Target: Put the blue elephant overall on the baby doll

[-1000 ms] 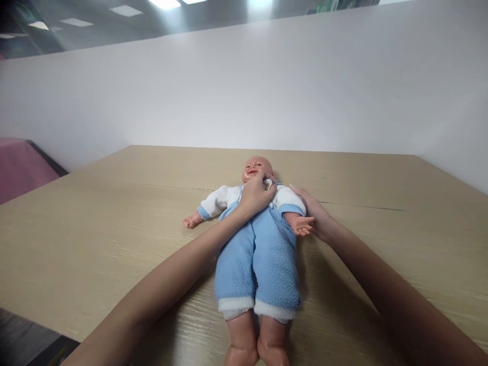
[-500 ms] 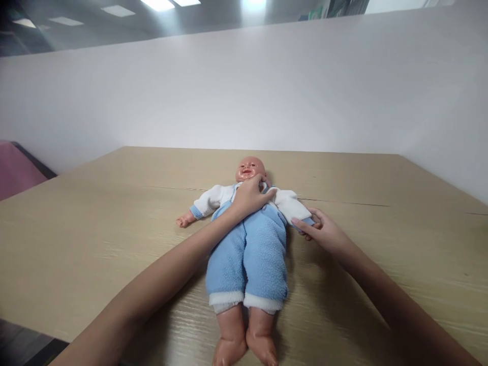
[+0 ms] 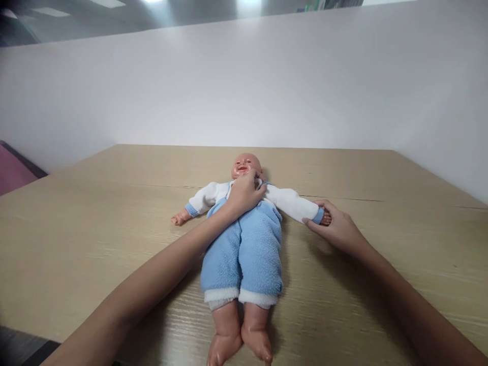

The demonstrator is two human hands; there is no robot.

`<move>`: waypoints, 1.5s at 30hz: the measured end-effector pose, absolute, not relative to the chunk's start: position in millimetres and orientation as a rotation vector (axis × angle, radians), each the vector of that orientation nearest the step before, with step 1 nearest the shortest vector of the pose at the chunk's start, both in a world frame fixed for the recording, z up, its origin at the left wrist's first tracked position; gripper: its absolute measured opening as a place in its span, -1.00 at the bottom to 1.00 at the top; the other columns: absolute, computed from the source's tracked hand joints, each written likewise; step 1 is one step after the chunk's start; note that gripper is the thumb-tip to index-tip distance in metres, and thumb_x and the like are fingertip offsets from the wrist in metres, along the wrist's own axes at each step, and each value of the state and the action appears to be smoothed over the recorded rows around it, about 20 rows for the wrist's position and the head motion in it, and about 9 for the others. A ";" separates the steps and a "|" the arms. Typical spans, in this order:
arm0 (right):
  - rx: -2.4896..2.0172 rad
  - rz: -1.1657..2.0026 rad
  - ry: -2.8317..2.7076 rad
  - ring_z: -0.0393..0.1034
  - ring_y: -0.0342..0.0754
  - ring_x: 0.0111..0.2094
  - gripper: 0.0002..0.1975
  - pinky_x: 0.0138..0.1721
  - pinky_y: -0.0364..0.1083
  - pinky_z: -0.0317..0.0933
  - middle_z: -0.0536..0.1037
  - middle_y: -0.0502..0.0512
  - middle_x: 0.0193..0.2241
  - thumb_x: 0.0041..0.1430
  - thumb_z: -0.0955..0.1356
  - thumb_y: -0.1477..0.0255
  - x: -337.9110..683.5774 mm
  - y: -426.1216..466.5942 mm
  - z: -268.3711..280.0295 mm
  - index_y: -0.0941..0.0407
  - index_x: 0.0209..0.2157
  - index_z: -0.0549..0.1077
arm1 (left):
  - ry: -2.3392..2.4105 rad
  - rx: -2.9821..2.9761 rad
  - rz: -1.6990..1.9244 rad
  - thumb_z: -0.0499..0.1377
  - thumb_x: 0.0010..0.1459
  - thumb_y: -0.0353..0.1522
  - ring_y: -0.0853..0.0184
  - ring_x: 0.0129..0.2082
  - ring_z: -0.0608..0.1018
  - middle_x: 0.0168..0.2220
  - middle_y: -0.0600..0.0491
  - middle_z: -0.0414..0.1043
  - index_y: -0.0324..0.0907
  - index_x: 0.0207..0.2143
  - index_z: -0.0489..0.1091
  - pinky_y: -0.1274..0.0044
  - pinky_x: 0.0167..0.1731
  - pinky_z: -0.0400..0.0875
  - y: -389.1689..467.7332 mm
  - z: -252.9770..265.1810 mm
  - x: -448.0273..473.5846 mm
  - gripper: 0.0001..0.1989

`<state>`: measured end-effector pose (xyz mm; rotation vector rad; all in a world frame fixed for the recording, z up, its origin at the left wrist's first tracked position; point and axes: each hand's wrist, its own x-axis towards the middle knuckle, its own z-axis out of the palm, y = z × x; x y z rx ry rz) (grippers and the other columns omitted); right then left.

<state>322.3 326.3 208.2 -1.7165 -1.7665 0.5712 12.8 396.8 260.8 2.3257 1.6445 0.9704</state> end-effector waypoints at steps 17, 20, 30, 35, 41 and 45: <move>-1.367 0.170 -2.064 0.58 0.35 0.06 -0.38 0.06 0.28 0.48 0.66 0.25 0.11 0.23 0.52 0.02 333.9 345.2 183.5 -0.04 0.22 0.44 | 1.483 2.461 1.306 0.08 0.53 -0.23 0.11 0.06 0.47 0.01 -0.07 0.50 -0.10 -0.02 0.39 0.26 0.16 0.36 352.7 245.7 -90.5 -0.83; -1.350 -0.090 -2.108 0.52 0.44 0.13 -0.37 0.16 0.37 0.37 0.63 0.29 0.13 0.24 0.50 0.03 329.4 343.0 187.5 -0.02 0.25 0.44 | 1.492 2.498 1.149 0.00 0.57 -0.21 0.14 0.00 0.50 -0.01 -0.07 0.50 -0.10 0.00 0.36 0.28 0.09 0.39 337.8 232.6 -113.6 -0.78; -1.126 0.207 -1.990 0.47 0.26 0.19 -0.60 0.26 0.27 0.32 0.54 0.25 0.19 0.54 0.31 0.15 222.3 304.7 222.0 -0.05 0.28 0.36 | 1.765 2.543 0.859 -0.17 0.61 -0.11 0.08 -0.14 0.52 -0.23 -0.06 0.52 -0.10 -0.13 0.30 0.21 0.10 0.33 331.8 220.7 -116.9 -0.61; -1.247 0.535 -1.847 0.51 0.20 -0.07 -0.60 0.04 0.17 0.39 0.59 0.16 -0.07 0.52 0.27 -0.04 206.1 324.8 206.9 -0.02 0.05 0.41 | 1.671 2.365 0.895 -0.18 0.60 -0.04 0.14 -0.18 0.53 -0.29 0.01 0.50 -0.07 -0.24 0.22 0.21 0.14 0.28 332.1 218.9 -121.1 -0.57; -1.250 0.694 -1.788 0.47 0.23 -0.10 -0.46 0.17 0.20 0.29 0.62 0.12 -0.25 0.51 0.19 -0.14 211.3 329.8 197.4 -0.02 -0.29 0.45 | 1.527 2.258 0.907 -0.23 0.61 -0.08 0.18 -0.17 0.46 -0.31 0.08 0.42 -0.08 -0.30 0.13 0.16 0.26 0.12 338.4 216.5 -127.7 -0.57; -1.116 0.925 -1.492 0.44 0.27 0.10 -0.54 0.43 0.21 0.08 0.65 0.11 -0.17 0.36 0.40 -0.12 206.5 327.6 196.3 -0.02 -0.33 0.49 | 1.491 2.215 0.910 -0.22 0.59 -0.08 0.15 -0.10 0.42 -0.26 0.06 0.41 -0.08 -0.25 0.19 0.16 0.28 0.09 342.9 214.4 -134.1 -0.58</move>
